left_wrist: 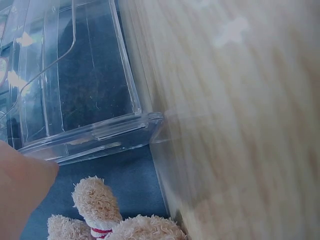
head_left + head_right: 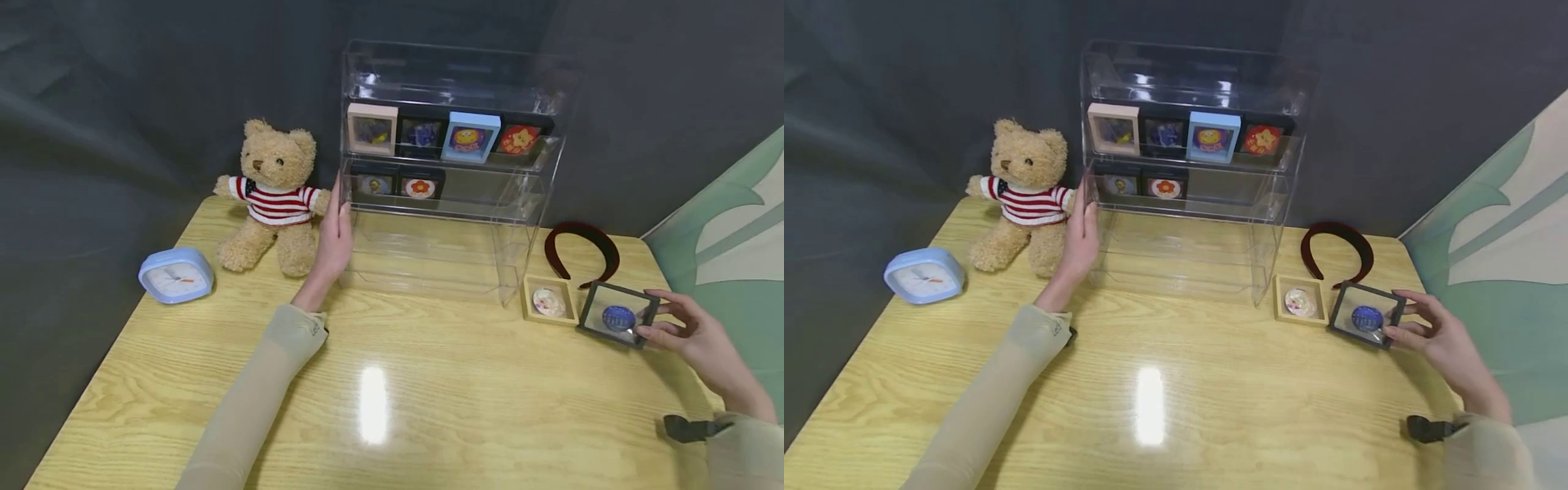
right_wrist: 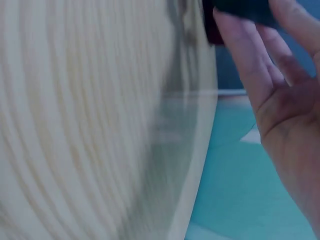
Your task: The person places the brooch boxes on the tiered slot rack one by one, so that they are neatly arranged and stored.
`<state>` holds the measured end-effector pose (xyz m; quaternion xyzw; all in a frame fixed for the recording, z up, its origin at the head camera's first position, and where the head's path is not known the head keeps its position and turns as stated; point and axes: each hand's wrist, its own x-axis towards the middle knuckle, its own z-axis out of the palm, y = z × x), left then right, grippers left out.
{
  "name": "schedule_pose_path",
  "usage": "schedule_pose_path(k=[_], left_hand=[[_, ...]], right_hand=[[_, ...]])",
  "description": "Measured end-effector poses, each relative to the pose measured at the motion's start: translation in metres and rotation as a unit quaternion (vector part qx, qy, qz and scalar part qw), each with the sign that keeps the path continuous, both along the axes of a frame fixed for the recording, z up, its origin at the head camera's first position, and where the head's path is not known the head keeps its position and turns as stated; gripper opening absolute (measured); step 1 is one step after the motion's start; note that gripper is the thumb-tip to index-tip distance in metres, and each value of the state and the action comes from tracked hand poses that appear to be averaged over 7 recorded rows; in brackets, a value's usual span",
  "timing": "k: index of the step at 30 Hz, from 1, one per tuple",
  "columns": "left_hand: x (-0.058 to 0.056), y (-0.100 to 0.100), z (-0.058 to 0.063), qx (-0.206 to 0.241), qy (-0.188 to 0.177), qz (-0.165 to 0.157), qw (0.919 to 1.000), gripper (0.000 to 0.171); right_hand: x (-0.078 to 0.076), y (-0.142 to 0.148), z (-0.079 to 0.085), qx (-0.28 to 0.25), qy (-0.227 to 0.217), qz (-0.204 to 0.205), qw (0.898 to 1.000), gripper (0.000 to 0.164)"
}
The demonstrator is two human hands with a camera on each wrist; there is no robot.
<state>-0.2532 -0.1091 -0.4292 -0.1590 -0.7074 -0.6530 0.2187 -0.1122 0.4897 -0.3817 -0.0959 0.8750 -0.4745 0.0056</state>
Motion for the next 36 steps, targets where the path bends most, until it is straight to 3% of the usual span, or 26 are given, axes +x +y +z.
schedule_pose_path(k=[1, 8, 15, 21, 27, 36], left_hand=[[-0.003, 0.0, -0.004, 0.0, 0.006, 0.002, 1.0, 0.057], [-0.003, -0.001, -0.005, -0.002, 0.006, 0.001, 1.0, 0.057], [-0.003, -0.001, -0.006, 0.01, 0.009, 0.004, 0.9999, 0.058], [-0.004, 0.0, -0.004, 0.003, 0.007, -0.003, 1.0, 0.058], [-0.005, 0.0, -0.003, -0.002, 0.013, -0.002, 0.9999, 0.057], [-0.005, 0.0, -0.003, 0.008, -0.001, -0.01, 0.9999, 0.057]], right_hand=[[0.0, -0.004, 0.001, -0.019, 0.01, 0.004, 1.0, 0.077], [0.003, -0.026, 0.01, -0.093, 0.048, -0.005, 0.994, 0.067], [0.002, -0.055, 0.022, -0.137, 0.081, -0.007, 0.987, 0.058], [-0.003, -0.096, 0.036, -0.165, 0.137, -0.002, 0.977, 0.05], [-0.015, -0.146, 0.05, -0.161, 0.187, 0.007, 0.969, 0.041], [-0.043, -0.218, 0.056, -0.108, 0.221, 0.018, 0.969, 0.04]])
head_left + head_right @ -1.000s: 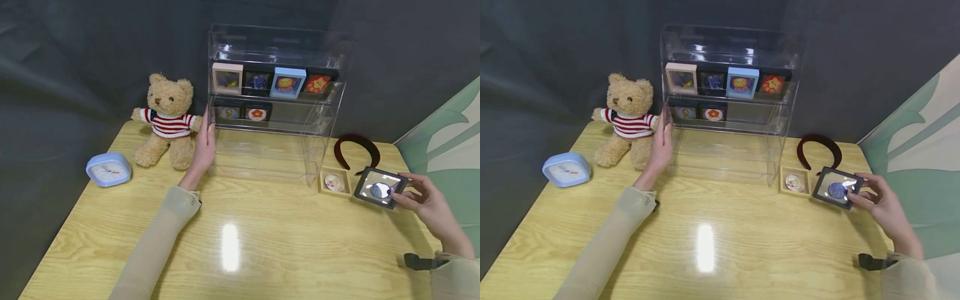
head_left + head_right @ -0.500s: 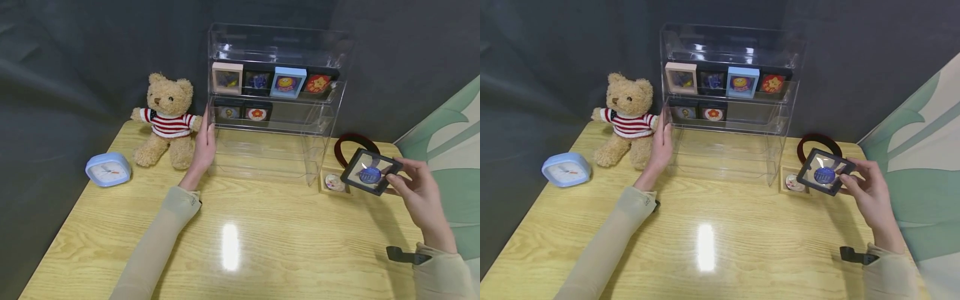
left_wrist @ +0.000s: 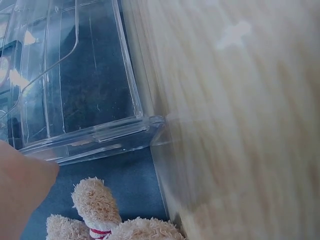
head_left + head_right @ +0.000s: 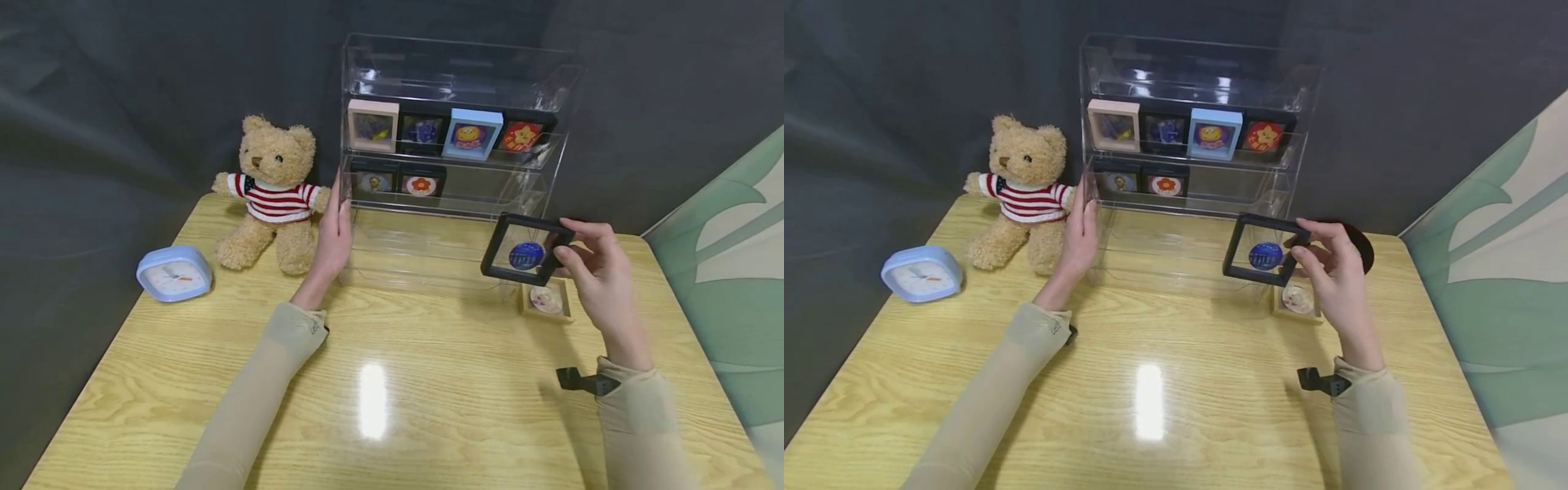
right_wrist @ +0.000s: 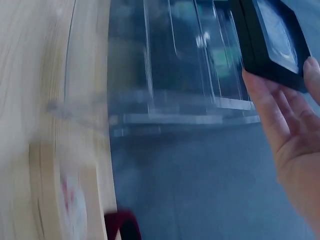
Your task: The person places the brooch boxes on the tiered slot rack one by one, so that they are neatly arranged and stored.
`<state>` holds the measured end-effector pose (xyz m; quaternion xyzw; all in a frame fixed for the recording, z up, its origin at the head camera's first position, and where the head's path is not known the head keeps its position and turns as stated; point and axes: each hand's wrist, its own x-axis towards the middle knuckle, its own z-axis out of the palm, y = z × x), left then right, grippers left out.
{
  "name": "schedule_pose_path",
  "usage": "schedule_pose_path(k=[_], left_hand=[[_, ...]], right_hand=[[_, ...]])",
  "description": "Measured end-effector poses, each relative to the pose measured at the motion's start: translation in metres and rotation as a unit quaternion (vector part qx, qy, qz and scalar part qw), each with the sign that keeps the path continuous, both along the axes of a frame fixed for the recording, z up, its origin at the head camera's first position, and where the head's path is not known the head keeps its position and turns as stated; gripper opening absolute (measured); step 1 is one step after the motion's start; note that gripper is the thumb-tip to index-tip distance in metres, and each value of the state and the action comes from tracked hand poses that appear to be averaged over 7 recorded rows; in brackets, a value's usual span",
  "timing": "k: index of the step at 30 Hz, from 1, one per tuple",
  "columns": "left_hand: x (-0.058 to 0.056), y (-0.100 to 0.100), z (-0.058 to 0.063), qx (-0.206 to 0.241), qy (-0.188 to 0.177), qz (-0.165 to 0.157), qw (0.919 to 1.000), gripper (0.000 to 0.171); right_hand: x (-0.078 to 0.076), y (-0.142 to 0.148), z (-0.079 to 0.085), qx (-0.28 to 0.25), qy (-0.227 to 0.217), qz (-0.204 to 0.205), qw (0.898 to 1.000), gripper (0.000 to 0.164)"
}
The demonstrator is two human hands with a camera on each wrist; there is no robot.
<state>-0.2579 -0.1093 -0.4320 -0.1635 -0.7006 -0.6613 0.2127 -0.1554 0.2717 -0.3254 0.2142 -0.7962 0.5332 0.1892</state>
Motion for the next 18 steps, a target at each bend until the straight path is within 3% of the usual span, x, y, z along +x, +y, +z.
schedule_pose_path(k=[9, 18], left_hand=[[-0.003, 0.002, 0.003, -0.013, 0.008, 0.002, 0.9999, 0.057], [0.0, 0.001, -0.001, 0.009, 0.005, 0.003, 0.9999, 0.058]], right_hand=[[-0.032, -0.061, -0.008, 0.016, 0.062, -0.009, 0.998, 0.036], [-0.056, -0.119, -0.025, 0.015, 0.079, 0.005, 0.997, 0.036]])
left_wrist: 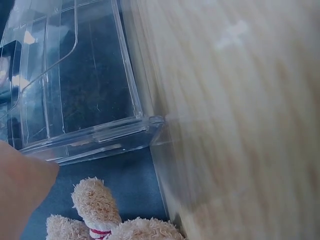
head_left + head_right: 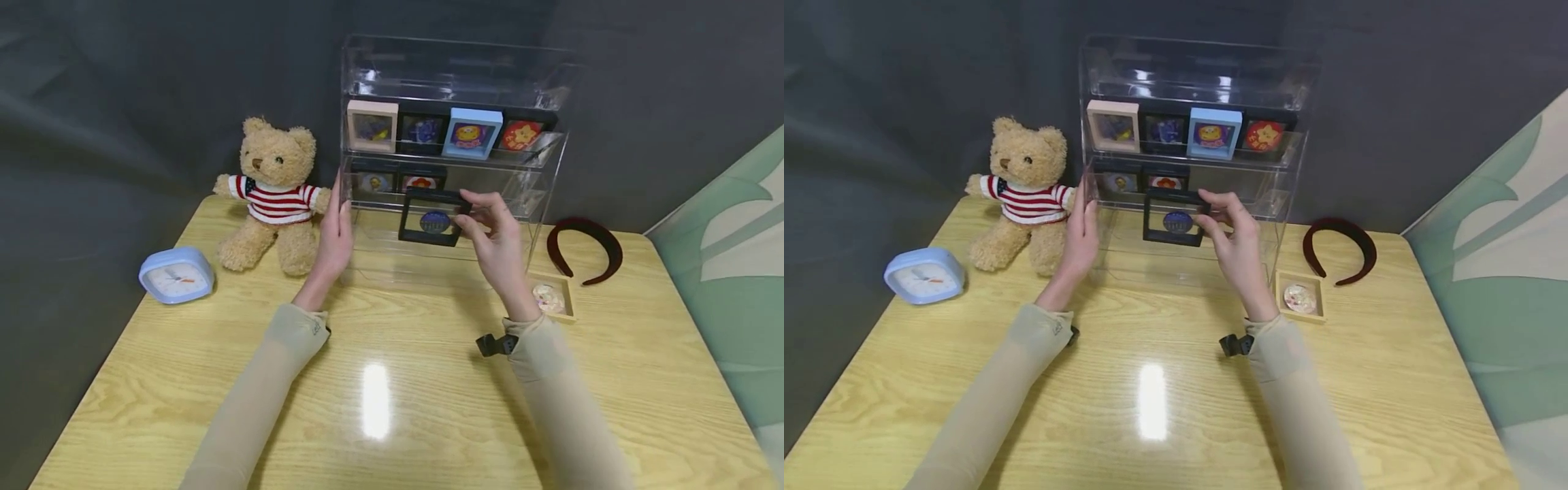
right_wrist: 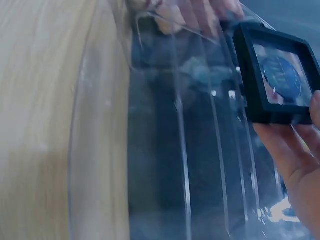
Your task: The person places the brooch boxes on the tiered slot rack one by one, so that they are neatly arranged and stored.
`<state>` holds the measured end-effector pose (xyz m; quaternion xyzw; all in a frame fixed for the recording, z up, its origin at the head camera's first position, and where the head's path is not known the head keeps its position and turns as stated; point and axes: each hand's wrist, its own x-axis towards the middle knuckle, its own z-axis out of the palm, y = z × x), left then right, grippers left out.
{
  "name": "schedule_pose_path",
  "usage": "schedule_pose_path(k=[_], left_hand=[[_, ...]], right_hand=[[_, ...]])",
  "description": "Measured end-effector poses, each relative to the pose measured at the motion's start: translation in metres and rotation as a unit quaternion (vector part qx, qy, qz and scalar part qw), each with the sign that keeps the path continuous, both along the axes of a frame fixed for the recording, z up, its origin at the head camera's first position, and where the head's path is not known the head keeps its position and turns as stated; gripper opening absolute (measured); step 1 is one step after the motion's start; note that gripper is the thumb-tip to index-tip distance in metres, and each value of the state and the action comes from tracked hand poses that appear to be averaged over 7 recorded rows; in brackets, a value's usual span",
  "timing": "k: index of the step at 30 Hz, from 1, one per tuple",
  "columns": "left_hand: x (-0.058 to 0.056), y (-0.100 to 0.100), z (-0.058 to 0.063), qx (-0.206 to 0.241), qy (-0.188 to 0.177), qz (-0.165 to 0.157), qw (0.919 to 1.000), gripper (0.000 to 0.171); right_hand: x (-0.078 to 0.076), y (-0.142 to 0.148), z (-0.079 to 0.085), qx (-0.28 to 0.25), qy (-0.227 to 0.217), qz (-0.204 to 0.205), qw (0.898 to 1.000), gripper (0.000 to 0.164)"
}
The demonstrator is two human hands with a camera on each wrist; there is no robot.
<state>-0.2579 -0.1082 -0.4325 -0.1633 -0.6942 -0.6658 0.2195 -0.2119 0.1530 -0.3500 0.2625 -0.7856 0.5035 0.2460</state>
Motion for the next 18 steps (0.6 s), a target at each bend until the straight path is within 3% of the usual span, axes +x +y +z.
schedule_pose_path(k=[3, 7, 9, 14, 18], left_hand=[[0.002, -0.001, 0.001, 0.004, -0.005, 0.0, 1.0, 0.058], [0.016, 0.0, 0.018, 0.004, -0.03, -0.005, 0.9995, 0.057], [0.016, 0.001, 0.019, 0.006, -0.039, -0.007, 0.9992, 0.056], [0.0, 0.001, 0.001, 0.003, -0.023, -0.006, 0.9997, 0.057], [-0.001, 0.001, -0.001, 0.001, -0.018, 0.002, 0.9998, 0.057]], right_hand=[[-0.007, -0.015, -0.008, 0.003, 0.006, -0.002, 1.0, 0.033], [-0.013, -0.03, -0.019, 0.016, 0.014, -0.005, 1.0, 0.027], [-0.016, -0.036, -0.023, 0.025, 0.017, -0.003, 1.0, 0.026], [-0.02, -0.045, -0.028, 0.031, 0.019, -0.007, 0.999, 0.028], [-0.023, -0.05, -0.032, 0.045, 0.021, -0.004, 0.999, 0.03]])
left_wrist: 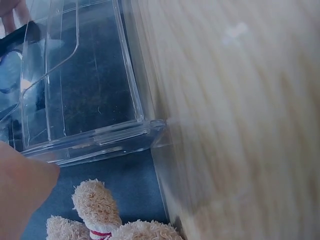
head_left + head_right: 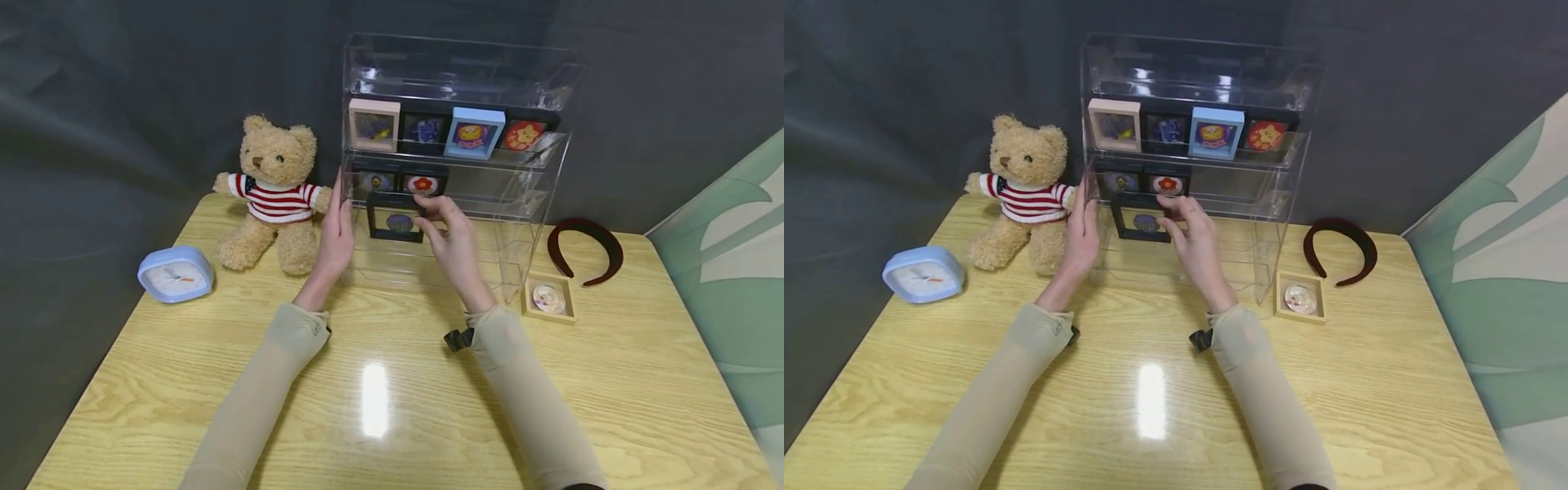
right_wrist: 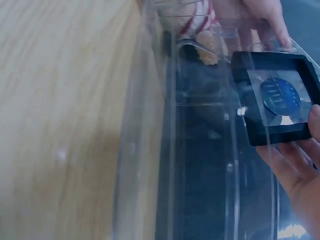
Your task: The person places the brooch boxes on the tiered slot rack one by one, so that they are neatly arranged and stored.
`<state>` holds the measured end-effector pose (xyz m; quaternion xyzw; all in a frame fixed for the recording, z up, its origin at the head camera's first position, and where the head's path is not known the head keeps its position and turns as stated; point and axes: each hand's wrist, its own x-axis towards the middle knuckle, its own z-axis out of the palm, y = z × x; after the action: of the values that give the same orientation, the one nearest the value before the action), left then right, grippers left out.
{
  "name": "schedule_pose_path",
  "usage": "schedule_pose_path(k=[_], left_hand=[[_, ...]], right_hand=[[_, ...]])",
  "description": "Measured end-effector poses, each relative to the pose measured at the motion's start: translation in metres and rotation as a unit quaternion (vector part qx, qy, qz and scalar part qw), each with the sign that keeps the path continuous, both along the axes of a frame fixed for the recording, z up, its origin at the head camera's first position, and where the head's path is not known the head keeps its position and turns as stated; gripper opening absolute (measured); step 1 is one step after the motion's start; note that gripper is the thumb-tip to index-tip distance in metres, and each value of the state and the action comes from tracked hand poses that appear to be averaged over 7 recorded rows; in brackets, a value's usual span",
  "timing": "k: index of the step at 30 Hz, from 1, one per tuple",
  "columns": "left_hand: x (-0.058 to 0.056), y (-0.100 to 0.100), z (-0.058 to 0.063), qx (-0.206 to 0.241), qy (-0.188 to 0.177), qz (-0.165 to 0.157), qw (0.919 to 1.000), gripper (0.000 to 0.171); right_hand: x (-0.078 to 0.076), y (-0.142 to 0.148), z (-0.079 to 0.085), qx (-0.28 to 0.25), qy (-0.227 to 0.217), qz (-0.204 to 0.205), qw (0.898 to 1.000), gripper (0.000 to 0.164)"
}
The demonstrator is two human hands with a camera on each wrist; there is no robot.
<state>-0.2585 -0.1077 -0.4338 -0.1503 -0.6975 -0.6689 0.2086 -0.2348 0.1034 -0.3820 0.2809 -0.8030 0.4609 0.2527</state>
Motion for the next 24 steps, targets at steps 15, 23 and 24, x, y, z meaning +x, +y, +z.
schedule_pose_path(k=[15, 23, 24], left_hand=[[0.007, 0.002, 0.01, -0.007, 0.012, 0.002, 0.9999, 0.056], [0.004, 0.0, 0.003, -0.008, 0.01, 0.0, 0.9999, 0.056], [0.004, 0.0, 0.002, -0.009, 0.012, 0.0, 0.9999, 0.056]], right_hand=[[0.002, -0.011, -0.016, 0.02, -0.003, 0.032, 0.999, 0.035], [0.003, -0.012, -0.018, 0.009, -0.015, 0.049, 0.999, 0.04], [0.004, -0.012, -0.018, 0.007, -0.016, 0.051, 0.999, 0.041]])
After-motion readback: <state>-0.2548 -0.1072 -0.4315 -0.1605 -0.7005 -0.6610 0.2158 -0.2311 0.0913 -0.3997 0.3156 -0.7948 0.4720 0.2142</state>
